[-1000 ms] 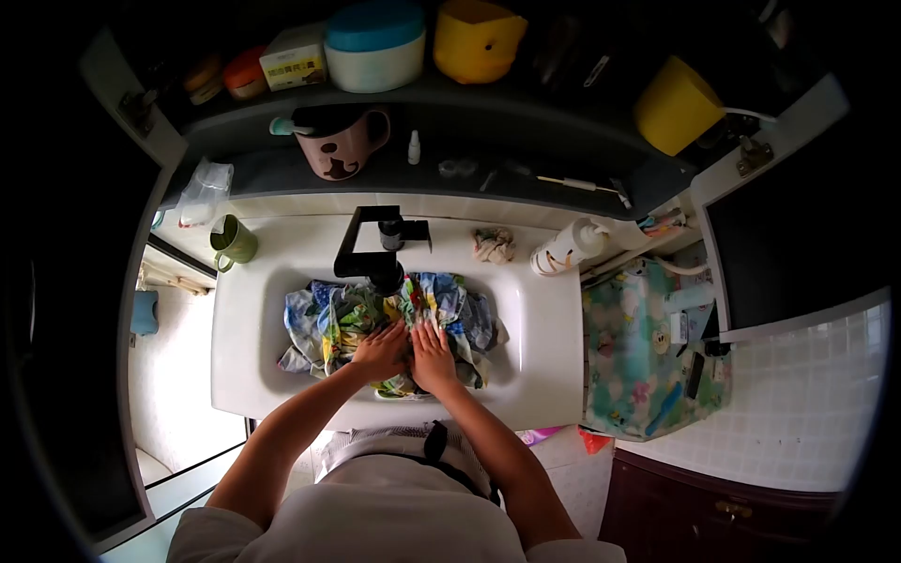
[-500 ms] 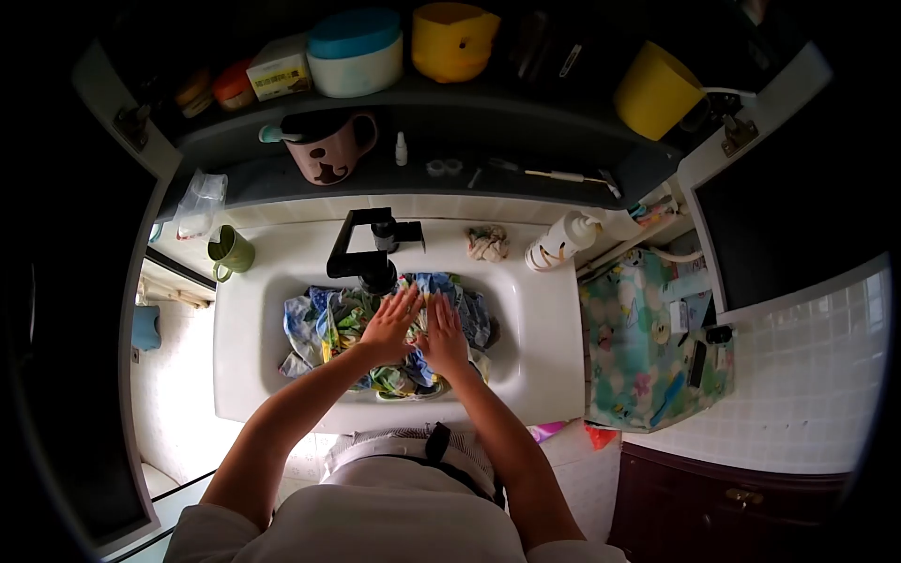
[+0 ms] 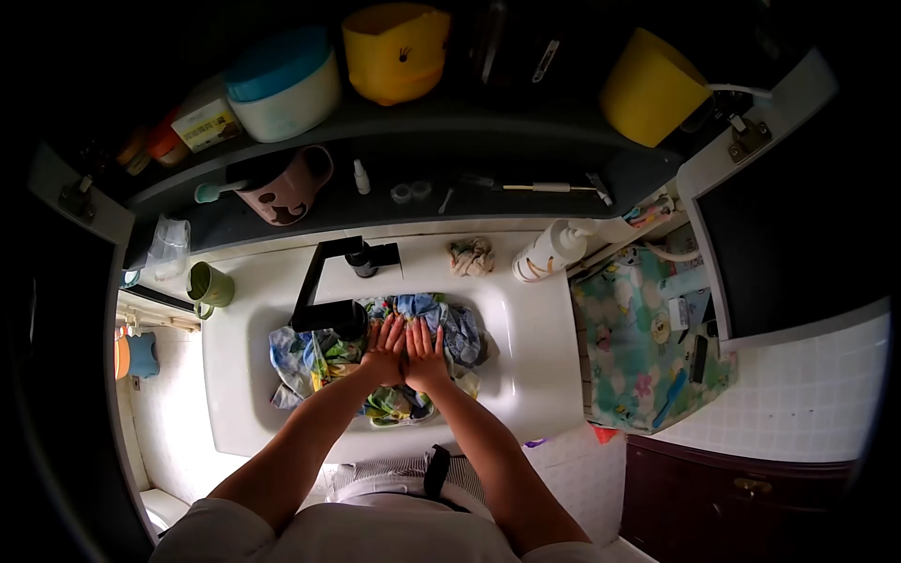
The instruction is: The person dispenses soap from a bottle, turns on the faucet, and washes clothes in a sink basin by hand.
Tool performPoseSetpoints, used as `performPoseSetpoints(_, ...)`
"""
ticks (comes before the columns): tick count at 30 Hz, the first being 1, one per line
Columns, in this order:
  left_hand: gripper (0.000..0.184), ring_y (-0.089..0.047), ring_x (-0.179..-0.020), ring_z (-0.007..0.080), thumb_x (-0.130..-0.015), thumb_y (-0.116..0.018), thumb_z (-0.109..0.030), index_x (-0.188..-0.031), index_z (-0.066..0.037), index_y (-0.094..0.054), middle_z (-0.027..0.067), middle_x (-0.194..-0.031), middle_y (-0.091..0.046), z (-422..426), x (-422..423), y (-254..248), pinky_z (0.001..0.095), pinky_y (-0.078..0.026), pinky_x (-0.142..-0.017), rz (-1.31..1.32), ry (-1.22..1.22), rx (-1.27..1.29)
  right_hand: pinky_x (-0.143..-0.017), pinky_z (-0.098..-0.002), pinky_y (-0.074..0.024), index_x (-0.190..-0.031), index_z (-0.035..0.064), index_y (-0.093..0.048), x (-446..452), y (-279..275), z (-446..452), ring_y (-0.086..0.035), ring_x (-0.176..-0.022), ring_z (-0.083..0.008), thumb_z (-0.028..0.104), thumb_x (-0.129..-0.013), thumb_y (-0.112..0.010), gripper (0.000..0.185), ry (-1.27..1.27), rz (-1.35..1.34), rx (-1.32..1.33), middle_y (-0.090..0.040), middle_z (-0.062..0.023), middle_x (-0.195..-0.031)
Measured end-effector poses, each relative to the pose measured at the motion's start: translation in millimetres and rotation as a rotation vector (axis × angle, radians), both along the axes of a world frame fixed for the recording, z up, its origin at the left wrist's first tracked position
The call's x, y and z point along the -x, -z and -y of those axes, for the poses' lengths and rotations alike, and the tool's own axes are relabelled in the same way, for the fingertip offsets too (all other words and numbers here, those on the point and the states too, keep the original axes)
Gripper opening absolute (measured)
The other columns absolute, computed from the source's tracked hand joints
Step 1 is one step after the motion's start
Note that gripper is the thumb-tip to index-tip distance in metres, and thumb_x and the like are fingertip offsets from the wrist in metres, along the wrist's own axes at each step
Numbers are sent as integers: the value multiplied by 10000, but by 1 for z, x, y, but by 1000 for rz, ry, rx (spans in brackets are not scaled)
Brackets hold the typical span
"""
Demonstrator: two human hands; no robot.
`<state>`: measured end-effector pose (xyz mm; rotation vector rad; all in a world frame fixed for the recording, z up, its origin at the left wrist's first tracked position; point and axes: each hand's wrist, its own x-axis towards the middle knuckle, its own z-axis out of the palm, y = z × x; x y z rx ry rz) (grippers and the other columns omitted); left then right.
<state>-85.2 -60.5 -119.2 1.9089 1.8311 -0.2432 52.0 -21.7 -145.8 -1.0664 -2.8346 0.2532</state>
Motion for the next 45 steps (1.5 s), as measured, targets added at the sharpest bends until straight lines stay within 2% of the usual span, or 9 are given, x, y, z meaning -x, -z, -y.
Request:
performPoseSetpoints(7, 853, 88, -1413, 353, -791, -466, -470, -1457, -25, -172, 165, -1540, 35, 4, -4, 4, 528, 31, -1118, -71, -2, -82, -1097, -606, -1, -1423, -48, -205, 1, -1, 2, -60, -1417, -342, 332, -834, -453, 745, -4, -63, -60, -120, -205, -1516)
performPoseSetpoints(9, 826, -66, -1405, 294, -827, -439, -466, -1476, -66, -119, 120, -1543, 83, 9, -10, -20, 501, -70, -1117, -208, 12, -97, -1102, -597, -15, -1415, -47, -238, 0, -3, 5, -84, -1416, -335, 320, -821, -465, 734, -6, -126, -170, -143, -208, -1509)
performPoseSetpoints(18, 977, -70, -1408, 359, -736, -494, -607, -1453, -15, -195, 185, -1532, -30, 48, -14, -23, 485, -67, -1136, -123, 45, -236, -1109, -541, -64, -1395, -25, -315, -24, -22, 28, -125, -1414, -308, 414, -821, -521, 751, -87, 6, -95, -200, -166, -1507)
performPoseSetpoints(30, 1023, 15, -1414, 356, -736, -516, -587, -1473, -35, -70, 156, -1539, 19, 36, -6, 3, 494, -19, -1133, -8, 46, -107, -1103, -545, 64, -1448, -13, -161, -16, -12, 24, 60, -1424, -306, 426, -902, -373, 731, -46, 285, 91, -19, -141, -1543)
performPoseSetpoints(39, 1099, 13, -1415, 355, -685, -598, -576, -1476, -56, -41, 135, -1543, 28, 39, -6, 13, 504, -31, -1130, 47, 3, -194, -1093, -555, 87, -1443, -34, -145, -16, -15, 21, 70, -1423, -316, 413, -894, -381, 746, -65, 265, 138, -16, -158, -1541)
performPoseSetpoints(40, 1105, 6, -1416, 352, -682, -600, -581, -1476, -57, -38, 132, -1544, 25, 38, -6, 7, 502, -36, -1131, 53, 1, -168, -1105, -565, -8, -1441, -15, -177, -18, -19, 21, 37, -1426, -309, 404, -862, -486, 779, -69, 112, 94, -35, -151, -1540)
performPoseSetpoints(43, 1108, -31, -1421, 330, -682, -634, -554, -1480, -79, -31, 127, -1546, 19, 42, -5, -12, 477, -85, -1135, 73, 1, -145, -1096, -562, -144, -1445, 24, -194, -23, -66, 1, -26, -1425, -305, 378, -811, -597, 831, -162, 235, 346, -90, -151, -1533)
performPoseSetpoints(44, 1101, -35, -1422, 326, -687, -640, -538, -1481, -86, -27, 126, -1546, 20, 43, -3, -19, 472, -97, -1136, 96, -3, -133, -1064, -500, -281, -1422, 46, -283, -22, -74, -11, -100, -1419, -289, 344, -794, -650, 786, -210, 230, 337, -143, -160, -1520)
performPoseSetpoints(45, 1094, -39, -1423, 322, -693, -647, -522, -1482, -93, -23, 126, -1546, 20, 46, -2, -25, 466, -108, -1136, 121, -6, -115, -996, -414, -387, -1290, 30, -482, -22, -72, -23, -376, -1308, -267, 382, -836, -616, 590, -184, 41, 410, -399, -199, -1391)
